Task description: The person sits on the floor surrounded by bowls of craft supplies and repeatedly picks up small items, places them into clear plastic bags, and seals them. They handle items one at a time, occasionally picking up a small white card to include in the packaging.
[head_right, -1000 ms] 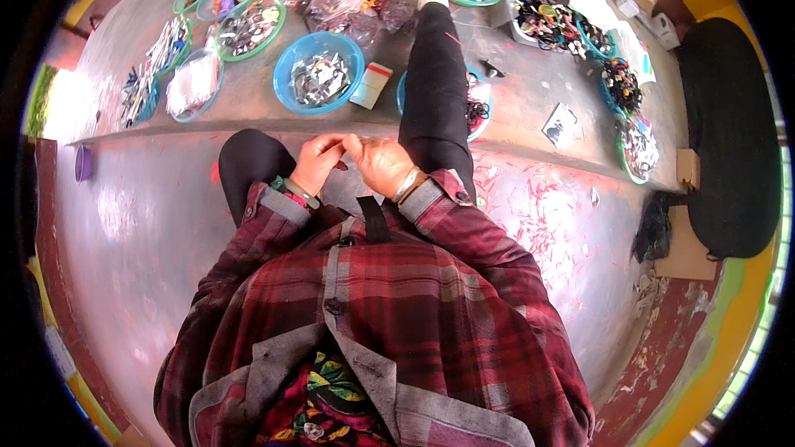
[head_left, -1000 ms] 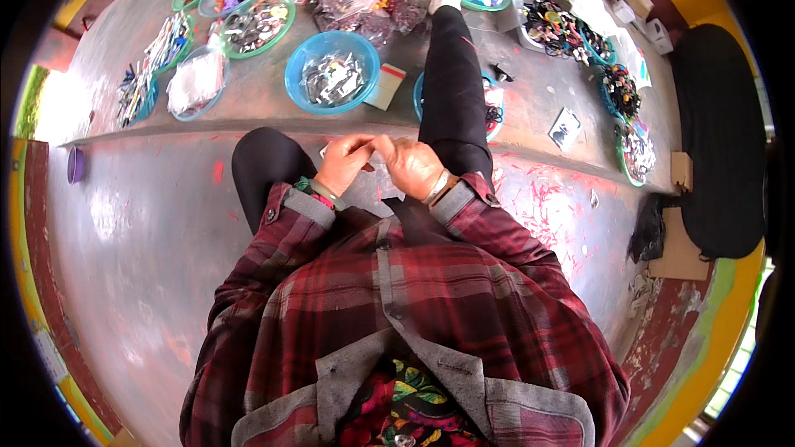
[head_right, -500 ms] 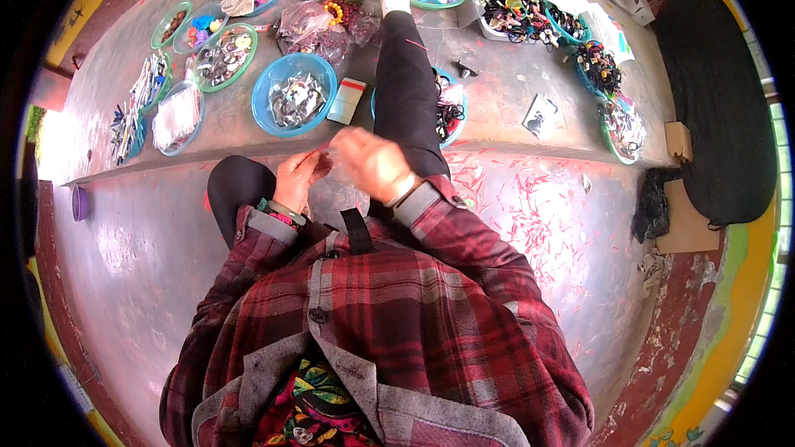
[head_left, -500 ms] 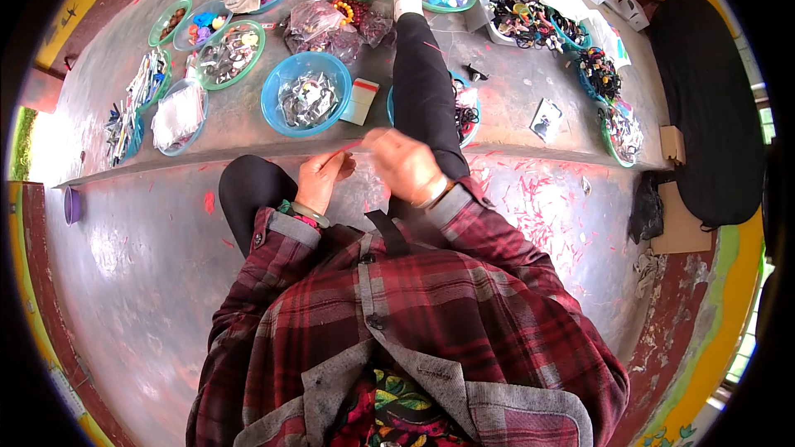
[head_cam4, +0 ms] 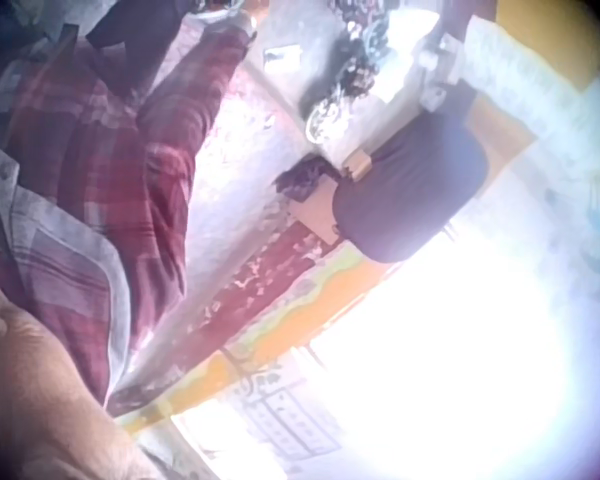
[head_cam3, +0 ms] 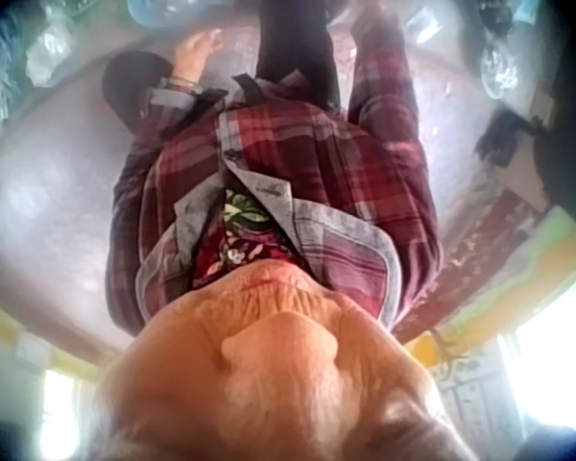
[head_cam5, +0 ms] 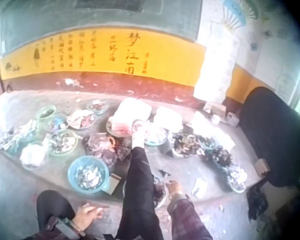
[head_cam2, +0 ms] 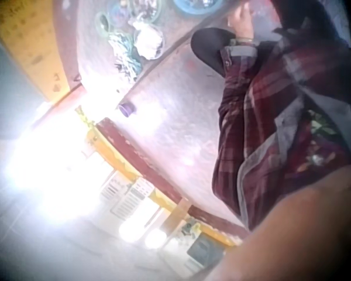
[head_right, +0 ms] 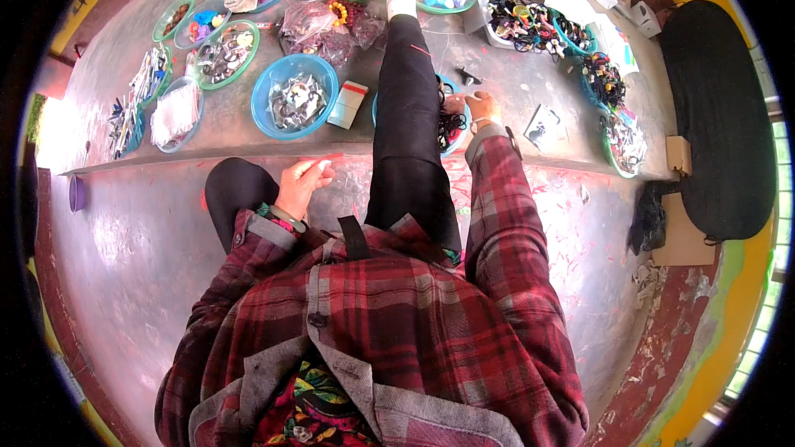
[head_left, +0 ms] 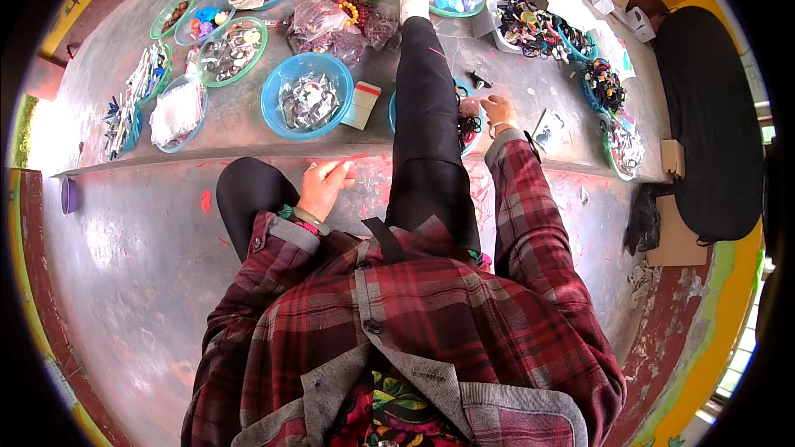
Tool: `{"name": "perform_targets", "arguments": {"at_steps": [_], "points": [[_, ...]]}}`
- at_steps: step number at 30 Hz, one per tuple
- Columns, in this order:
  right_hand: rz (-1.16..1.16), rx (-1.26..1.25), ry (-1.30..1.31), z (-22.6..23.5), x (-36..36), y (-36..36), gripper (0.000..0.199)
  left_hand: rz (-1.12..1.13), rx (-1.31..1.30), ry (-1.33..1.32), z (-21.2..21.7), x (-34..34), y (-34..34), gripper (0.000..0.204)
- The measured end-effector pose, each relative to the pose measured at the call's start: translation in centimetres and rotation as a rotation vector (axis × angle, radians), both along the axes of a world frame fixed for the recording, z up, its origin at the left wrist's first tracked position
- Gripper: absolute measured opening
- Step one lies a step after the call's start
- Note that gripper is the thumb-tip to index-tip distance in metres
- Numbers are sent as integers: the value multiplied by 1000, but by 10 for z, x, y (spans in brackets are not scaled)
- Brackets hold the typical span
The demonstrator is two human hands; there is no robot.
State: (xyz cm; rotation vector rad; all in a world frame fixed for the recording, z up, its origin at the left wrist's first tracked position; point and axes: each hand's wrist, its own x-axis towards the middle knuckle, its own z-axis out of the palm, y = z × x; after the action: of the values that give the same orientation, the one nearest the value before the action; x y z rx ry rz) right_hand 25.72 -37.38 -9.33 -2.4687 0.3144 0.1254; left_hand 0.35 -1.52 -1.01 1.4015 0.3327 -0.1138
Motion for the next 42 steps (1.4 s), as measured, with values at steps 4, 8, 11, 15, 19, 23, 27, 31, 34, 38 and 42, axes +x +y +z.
{"name": "perform_targets", "arguments": {"at_steps": [4,8,11,15,19,23,27,31,34,38,42], "points": [[163,-20,75,-2,14,11,39,-23,34,1,-3,0,3,22],[163,-125,50,4,15,17,30,-37,44,2,-6,-1,5,23],[68,-7,6,-5,15,3,23,-52,35,-10,-3,0,3,23],[11,241,-51,3,0,3,18,-44,39,-10,0,-2,2,23],[-100,283,9,9,-4,10,19,-47,53,12,-2,-3,2,22],[98,37,178,-13,5,2,36,-60,34,12,-5,-2,0,22],[121,-82,72,-34,8,3,35,-60,24,10,-4,-2,-1,23],[16,217,-130,-2,-4,9,25,-64,36,5,-1,-4,1,24],[3,340,-352,33,-17,6,19,-69,43,3,-1,-4,-1,25],[-133,576,-319,69,-21,1,12,-68,26,-4,0,-3,-2,24],[-88,956,-160,110,-38,20,12,-73,22,-11,-5,-4,-2,25]]}}
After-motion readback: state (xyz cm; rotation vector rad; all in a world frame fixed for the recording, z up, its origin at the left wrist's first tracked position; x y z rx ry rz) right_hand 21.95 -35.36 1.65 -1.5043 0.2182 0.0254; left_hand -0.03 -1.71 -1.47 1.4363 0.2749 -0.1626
